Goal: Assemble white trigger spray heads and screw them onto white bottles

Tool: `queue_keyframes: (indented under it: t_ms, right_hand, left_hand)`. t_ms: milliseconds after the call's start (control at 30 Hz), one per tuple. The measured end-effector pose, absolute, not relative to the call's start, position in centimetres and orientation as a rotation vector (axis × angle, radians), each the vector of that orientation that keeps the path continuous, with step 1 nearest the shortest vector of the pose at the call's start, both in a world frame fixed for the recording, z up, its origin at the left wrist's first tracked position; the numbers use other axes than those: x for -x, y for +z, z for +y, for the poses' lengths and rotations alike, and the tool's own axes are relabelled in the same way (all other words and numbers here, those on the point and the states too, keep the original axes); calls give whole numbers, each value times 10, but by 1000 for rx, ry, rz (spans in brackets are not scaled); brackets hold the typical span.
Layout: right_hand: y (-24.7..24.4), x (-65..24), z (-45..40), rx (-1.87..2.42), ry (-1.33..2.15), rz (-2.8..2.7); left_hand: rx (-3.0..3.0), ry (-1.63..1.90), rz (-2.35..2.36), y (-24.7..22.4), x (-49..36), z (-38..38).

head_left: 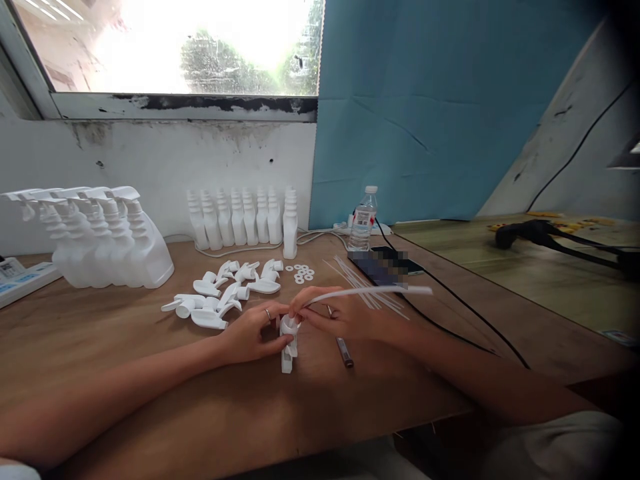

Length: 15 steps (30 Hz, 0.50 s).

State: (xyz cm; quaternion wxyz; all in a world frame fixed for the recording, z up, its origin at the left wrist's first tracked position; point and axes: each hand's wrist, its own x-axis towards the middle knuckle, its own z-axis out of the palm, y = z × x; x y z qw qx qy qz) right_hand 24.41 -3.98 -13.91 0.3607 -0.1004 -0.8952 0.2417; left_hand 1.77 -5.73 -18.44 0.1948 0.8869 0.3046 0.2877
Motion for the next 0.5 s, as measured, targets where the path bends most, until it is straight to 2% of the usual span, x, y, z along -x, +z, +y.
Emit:
queue_keyframes:
  t_ms: [333, 500]
  right_hand:
    - [-153, -234, -28, 518, 950, -2148]
    - [-152, -233, -34, 517, 954, -2191]
  left_hand:
    - [-2445, 852, 838, -184, -20, -57]
    - [-2435, 869, 806, -186, -19, -58]
